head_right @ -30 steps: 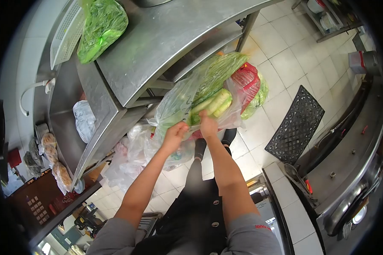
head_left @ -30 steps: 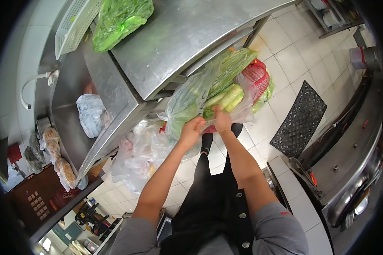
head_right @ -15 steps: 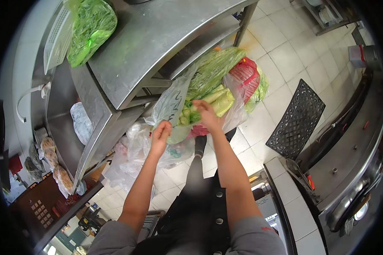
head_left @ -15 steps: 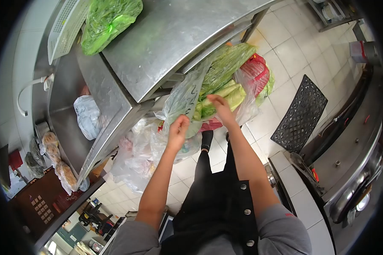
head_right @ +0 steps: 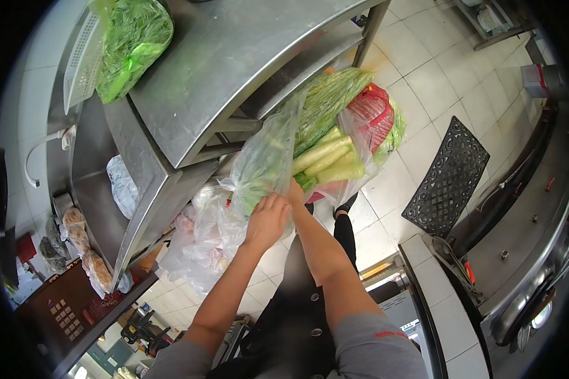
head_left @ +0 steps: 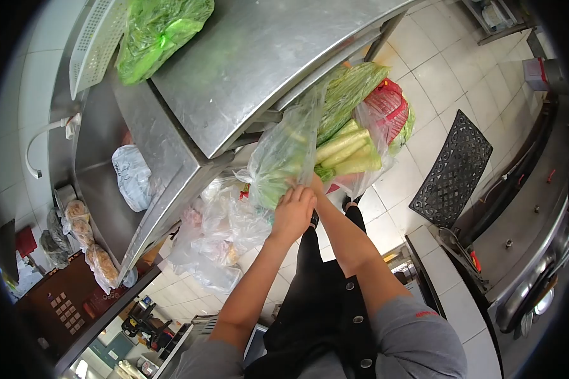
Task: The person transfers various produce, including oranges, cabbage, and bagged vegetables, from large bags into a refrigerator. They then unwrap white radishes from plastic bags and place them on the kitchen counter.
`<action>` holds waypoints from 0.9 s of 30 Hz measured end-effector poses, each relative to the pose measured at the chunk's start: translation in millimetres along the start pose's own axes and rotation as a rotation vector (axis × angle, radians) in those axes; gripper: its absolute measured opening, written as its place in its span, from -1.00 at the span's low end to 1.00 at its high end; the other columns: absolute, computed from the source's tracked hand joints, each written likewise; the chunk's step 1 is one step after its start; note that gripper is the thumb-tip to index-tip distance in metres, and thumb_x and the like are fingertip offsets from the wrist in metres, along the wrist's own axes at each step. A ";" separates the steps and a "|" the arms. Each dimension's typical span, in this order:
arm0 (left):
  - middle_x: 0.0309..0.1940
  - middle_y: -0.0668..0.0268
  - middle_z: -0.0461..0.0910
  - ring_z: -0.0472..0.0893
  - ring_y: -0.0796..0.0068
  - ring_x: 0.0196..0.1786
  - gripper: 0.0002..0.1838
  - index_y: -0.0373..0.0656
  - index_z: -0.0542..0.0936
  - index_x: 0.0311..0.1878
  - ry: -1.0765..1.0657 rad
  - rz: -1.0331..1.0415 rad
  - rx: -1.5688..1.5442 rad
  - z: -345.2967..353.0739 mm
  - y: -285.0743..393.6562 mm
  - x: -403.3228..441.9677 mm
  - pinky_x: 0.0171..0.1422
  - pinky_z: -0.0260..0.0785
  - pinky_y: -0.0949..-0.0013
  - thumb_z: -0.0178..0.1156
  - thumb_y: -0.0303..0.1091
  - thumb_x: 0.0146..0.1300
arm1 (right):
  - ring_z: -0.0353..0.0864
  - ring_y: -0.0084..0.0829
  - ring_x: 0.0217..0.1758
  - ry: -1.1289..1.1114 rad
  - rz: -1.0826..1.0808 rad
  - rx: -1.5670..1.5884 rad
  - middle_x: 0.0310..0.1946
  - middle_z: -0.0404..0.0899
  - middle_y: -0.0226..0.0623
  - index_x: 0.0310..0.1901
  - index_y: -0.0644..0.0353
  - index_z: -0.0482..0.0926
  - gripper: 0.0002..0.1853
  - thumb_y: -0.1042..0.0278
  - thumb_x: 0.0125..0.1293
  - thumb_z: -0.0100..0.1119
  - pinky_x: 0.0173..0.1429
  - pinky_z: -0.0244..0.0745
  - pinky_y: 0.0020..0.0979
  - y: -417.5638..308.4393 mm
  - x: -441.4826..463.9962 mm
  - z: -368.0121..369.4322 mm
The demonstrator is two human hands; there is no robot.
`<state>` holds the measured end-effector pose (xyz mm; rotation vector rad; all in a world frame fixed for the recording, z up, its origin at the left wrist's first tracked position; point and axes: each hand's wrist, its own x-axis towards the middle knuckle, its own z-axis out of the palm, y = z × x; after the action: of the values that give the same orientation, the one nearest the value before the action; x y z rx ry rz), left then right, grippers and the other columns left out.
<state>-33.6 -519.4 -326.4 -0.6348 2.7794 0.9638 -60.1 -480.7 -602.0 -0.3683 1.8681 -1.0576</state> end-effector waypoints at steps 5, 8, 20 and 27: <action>-0.14 0.23 0.50 0.51 0.14 -0.04 -0.50 -0.01 0.43 0.24 -0.035 -0.133 0.314 -23.2 -5.7 10.2 -0.03 0.41 0.06 0.10 0.02 0.32 | 0.65 0.09 -0.12 0.199 0.365 -0.306 -0.27 0.65 0.11 -0.10 0.33 0.49 -0.40 -0.08 0.04 0.27 -0.03 0.51 -0.04 -172.3 -81.7 -101.4; -0.08 0.19 0.50 0.52 0.16 -0.03 -0.35 -0.03 0.40 0.30 -0.123 -0.033 0.348 -35.2 12.5 21.9 -0.04 0.42 0.05 0.09 0.19 0.26 | 0.65 0.11 -0.13 0.369 0.290 -0.277 -0.27 0.65 0.11 -0.13 0.36 0.48 -0.36 -0.10 -0.03 0.34 -0.03 0.51 -0.03 -194.0 -114.8 -136.2; 0.40 0.21 0.19 0.35 0.09 0.30 -0.23 -0.06 0.27 0.40 -0.242 -0.110 0.610 -23.8 -73.7 -6.4 0.25 0.32 0.00 0.31 -0.17 0.12 | 0.55 -0.43 -0.12 0.835 -0.064 0.545 -0.15 0.61 -0.20 0.02 0.37 0.49 -0.53 0.17 0.20 0.23 -0.07 0.46 -0.38 -179.9 -200.3 -320.3; 0.42 -0.12 0.14 0.38 -0.19 0.27 -0.33 -0.07 0.35 0.35 -0.355 0.286 0.261 -18.8 -9.4 -7.8 0.28 0.34 0.01 0.24 -0.38 0.10 | 0.54 -0.55 -0.19 1.008 -0.192 0.821 -0.17 0.61 -0.39 0.03 0.21 0.54 -0.59 0.12 0.26 0.24 -0.15 0.45 -0.47 -187.5 -395.9 -342.9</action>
<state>-22.3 -535.0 -314.9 -0.0233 2.6432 0.6567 -169.8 -165.7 -156.8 0.5914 1.9779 -2.2888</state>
